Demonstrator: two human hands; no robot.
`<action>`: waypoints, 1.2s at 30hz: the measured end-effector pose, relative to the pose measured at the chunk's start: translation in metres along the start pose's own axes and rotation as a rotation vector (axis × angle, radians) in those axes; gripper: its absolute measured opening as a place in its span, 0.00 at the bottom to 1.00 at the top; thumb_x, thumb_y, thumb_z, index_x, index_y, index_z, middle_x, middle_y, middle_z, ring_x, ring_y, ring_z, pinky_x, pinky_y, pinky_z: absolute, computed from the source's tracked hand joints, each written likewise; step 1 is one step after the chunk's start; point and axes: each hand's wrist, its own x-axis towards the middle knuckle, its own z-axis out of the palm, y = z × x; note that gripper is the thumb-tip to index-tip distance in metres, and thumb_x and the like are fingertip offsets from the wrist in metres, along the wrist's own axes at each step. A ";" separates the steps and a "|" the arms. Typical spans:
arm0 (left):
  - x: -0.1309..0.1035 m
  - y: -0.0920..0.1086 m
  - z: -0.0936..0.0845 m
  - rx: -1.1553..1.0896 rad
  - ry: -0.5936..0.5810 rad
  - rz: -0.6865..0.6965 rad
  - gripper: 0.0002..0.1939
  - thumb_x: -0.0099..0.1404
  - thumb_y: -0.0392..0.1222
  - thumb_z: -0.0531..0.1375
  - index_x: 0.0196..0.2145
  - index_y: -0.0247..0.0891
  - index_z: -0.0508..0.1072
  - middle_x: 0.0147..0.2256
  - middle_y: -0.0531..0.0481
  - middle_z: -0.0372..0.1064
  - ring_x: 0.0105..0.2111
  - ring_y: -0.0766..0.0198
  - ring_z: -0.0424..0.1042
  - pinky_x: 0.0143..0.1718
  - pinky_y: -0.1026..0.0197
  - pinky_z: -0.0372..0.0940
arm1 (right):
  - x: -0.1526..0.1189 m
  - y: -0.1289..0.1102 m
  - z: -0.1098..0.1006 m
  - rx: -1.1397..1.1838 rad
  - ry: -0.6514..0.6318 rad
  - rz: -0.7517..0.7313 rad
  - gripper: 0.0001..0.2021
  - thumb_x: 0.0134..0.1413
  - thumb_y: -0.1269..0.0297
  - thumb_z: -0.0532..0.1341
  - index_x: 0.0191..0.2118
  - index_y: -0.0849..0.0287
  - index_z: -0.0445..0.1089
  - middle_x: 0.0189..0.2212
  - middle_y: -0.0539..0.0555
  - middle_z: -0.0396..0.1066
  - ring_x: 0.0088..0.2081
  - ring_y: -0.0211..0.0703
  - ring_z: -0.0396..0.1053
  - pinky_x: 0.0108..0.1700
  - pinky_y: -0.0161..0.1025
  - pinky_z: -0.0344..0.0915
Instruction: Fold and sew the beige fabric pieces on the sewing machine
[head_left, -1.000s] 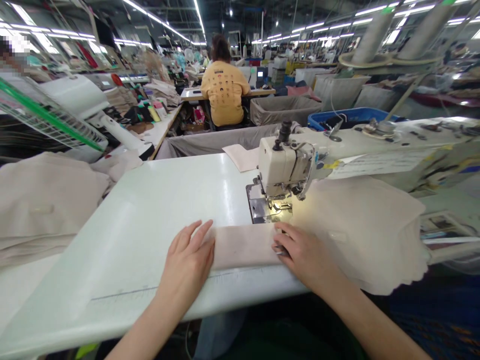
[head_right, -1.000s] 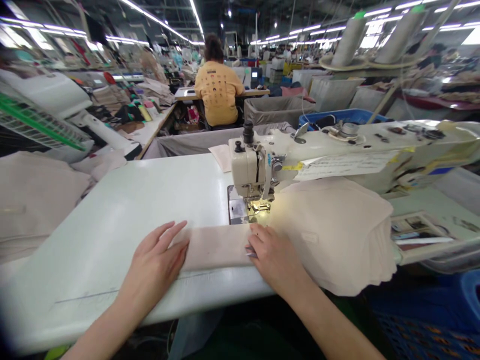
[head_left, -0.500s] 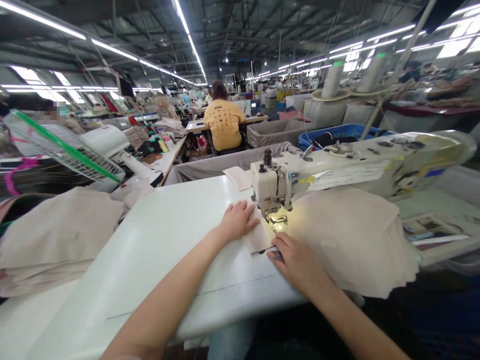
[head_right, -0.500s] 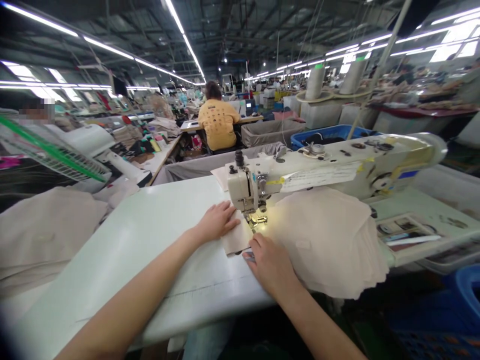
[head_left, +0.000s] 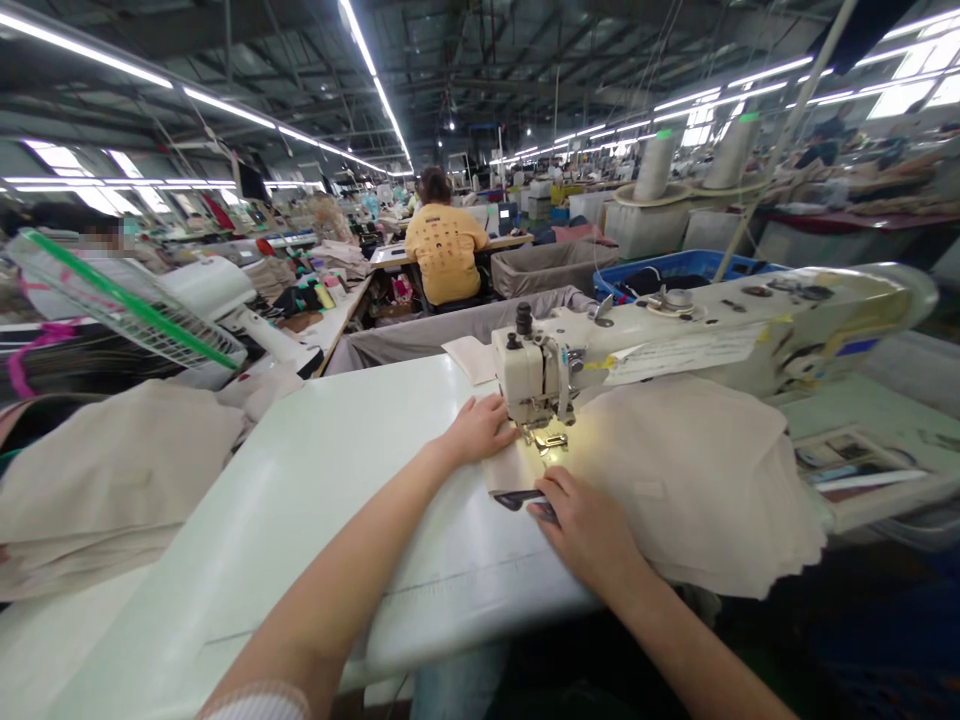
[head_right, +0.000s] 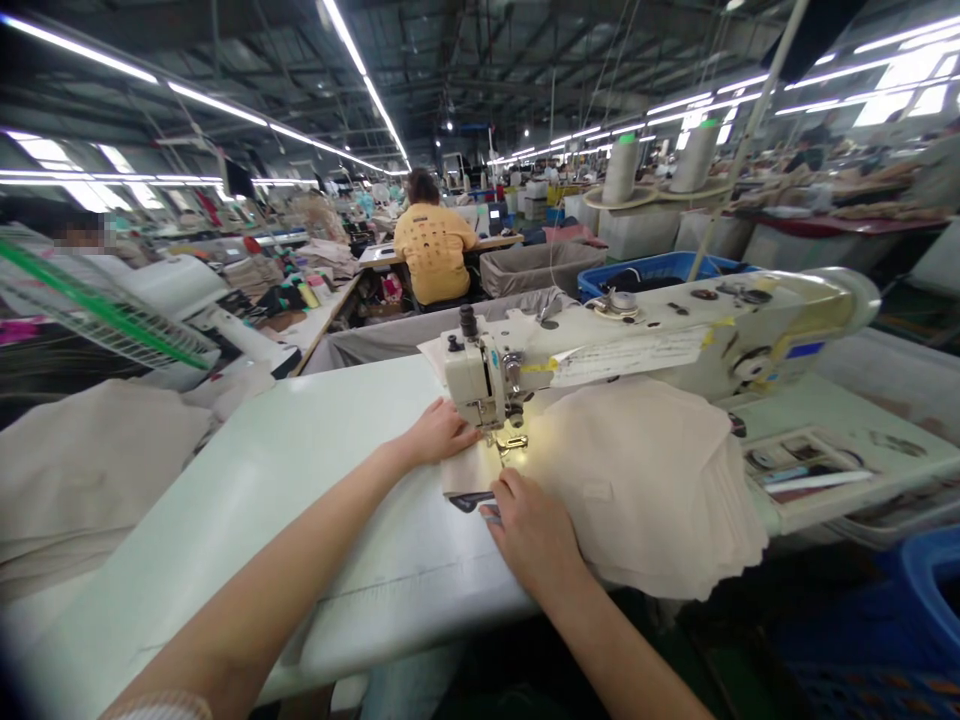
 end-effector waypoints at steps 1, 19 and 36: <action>0.000 0.000 0.000 0.004 -0.003 0.001 0.18 0.72 0.51 0.53 0.54 0.44 0.72 0.55 0.43 0.69 0.58 0.50 0.66 0.60 0.45 0.60 | 0.000 0.000 0.000 0.000 0.002 0.002 0.08 0.67 0.65 0.58 0.47 0.57 0.72 0.49 0.56 0.73 0.45 0.48 0.74 0.40 0.39 0.69; 0.001 0.000 0.001 0.003 0.007 0.016 0.17 0.73 0.48 0.53 0.53 0.41 0.73 0.55 0.42 0.69 0.57 0.51 0.66 0.61 0.45 0.59 | 0.005 -0.001 -0.006 -0.008 -0.070 0.008 0.08 0.67 0.65 0.56 0.46 0.57 0.72 0.48 0.57 0.73 0.44 0.46 0.74 0.40 0.37 0.68; -0.072 0.071 0.007 -0.104 0.068 0.219 0.12 0.73 0.36 0.51 0.43 0.38 0.74 0.45 0.41 0.72 0.50 0.54 0.72 0.52 0.52 0.71 | 0.002 0.002 -0.010 0.004 -0.084 -0.002 0.11 0.67 0.68 0.55 0.52 0.58 0.69 0.51 0.55 0.73 0.42 0.45 0.75 0.38 0.39 0.66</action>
